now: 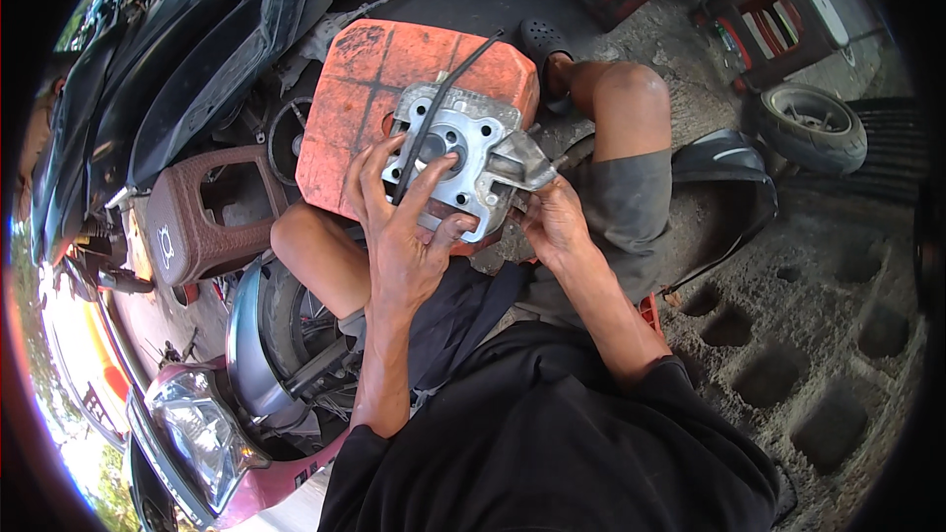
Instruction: Cleaning and assembling components of a motorcycle engine cylinder head.
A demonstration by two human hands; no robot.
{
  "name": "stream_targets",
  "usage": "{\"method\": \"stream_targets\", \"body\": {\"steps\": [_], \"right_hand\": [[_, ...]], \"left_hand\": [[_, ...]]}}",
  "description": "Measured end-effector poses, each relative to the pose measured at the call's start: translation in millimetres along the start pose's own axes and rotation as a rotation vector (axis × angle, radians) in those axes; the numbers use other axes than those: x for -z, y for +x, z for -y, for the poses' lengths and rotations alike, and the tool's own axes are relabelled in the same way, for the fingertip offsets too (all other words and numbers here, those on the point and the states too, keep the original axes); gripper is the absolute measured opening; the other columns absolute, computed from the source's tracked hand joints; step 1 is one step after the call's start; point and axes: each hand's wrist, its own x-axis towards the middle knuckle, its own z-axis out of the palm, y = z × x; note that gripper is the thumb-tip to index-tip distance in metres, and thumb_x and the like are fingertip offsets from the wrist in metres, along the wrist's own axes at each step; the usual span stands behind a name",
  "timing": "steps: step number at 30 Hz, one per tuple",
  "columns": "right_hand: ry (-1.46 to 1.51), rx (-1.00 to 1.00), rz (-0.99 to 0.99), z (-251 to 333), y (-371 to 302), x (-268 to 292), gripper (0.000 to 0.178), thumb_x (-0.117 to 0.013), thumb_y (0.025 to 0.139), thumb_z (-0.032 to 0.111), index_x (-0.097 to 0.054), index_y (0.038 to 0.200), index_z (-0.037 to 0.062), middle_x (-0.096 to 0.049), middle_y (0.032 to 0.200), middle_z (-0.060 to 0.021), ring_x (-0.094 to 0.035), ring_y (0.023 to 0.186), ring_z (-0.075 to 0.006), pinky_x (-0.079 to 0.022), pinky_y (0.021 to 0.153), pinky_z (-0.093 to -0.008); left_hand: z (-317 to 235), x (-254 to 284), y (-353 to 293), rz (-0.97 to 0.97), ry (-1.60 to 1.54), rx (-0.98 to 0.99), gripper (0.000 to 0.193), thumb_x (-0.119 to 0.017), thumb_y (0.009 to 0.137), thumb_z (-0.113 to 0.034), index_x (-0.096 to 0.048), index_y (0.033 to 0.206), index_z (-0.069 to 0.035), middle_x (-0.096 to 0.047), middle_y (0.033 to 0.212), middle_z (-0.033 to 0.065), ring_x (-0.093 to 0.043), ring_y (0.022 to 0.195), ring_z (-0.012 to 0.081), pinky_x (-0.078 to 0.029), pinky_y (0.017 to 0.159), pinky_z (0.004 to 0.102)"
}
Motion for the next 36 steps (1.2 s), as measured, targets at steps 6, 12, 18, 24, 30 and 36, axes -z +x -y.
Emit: {"method": "stream_targets", "body": {"steps": [6, 12, 18, 24, 30, 36], "right_hand": [[0.053, 0.069, 0.093, 14, 6, 17, 0.033, -0.056, 0.093, 0.010, -0.050, 0.124, 0.0050, -0.066, 0.109, -0.0047, -0.062, 0.093, -0.0136, -0.048, 0.077, -0.0300], [0.042, 0.205, 0.102, 61, 23, -1, 0.040, -0.047, 0.102, 0.031, -0.052, 0.125, -0.0011, -0.064, 0.102, -0.0084, -0.062, 0.093, -0.0192, -0.049, 0.085, -0.0338], [-0.180, 0.600, 0.112, 119, 38, -39, 0.032, -0.047, 0.104, 0.024, -0.056, 0.119, -0.0027, -0.057, 0.082, -0.0035, -0.059, 0.069, -0.0131, -0.049, 0.062, -0.0268], [-1.117, 1.072, -0.171, 135, 23, -51, 0.025, -0.057, 0.098, 0.020, -0.067, 0.099, -0.0026, -0.068, 0.080, -0.0174, -0.066, 0.070, -0.0235, -0.051, 0.067, -0.0371], [-1.466, 0.844, 0.059, 103, 41, -33, 0.017, -0.059, 0.092, 0.007, -0.068, 0.101, -0.0035, -0.069, 0.094, -0.0220, -0.066, 0.093, -0.0388, -0.050, 0.082, -0.0407], [-0.949, 0.667, 0.293, 82, 79, -53, 0.029, -0.050, 0.096, 0.001, -0.053, 0.124, -0.0031, -0.061, 0.122, -0.0130, -0.056, 0.120, -0.0207, -0.041, 0.102, -0.0322]], "left_hand": [[-2, 2, 1, 0.014, 0.006, 0.012, 0.063, -0.063, 0.078, -0.065, -0.069, 0.117, -0.016, -0.042, 0.138, 0.0166, -0.030, 0.132, 0.0387, -0.025, 0.109, 0.0518], [-4, 7, 2, 0.028, 0.016, 0.022, 0.061, -0.066, 0.077, -0.062, -0.070, 0.117, -0.017, -0.042, 0.139, 0.0169, -0.029, 0.133, 0.0392, -0.026, 0.109, 0.0524], [-4, 12, 8, 0.070, 0.046, 0.017, 0.059, -0.070, 0.075, -0.059, -0.070, 0.116, -0.017, -0.042, 0.140, 0.0164, -0.028, 0.133, 0.0400, -0.027, 0.109, 0.0524], [-1, 10, 4, 0.060, -0.001, 0.052, 0.058, -0.072, 0.074, -0.058, -0.071, 0.114, -0.017, -0.042, 0.140, 0.0160, -0.028, 0.133, 0.0392, -0.027, 0.109, 0.0522], [0, 8, 6, 0.039, -0.017, 0.040, 0.059, -0.072, 0.074, -0.059, -0.071, 0.114, -0.016, -0.041, 0.140, 0.0159, -0.029, 0.133, 0.0385, -0.028, 0.109, 0.0520], [-1, 6, 7, 0.047, -0.041, 0.049, 0.061, -0.071, 0.074, -0.060, -0.071, 0.114, -0.015, -0.042, 0.139, 0.0160, -0.030, 0.133, 0.0378, -0.027, 0.109, 0.0507]]}}
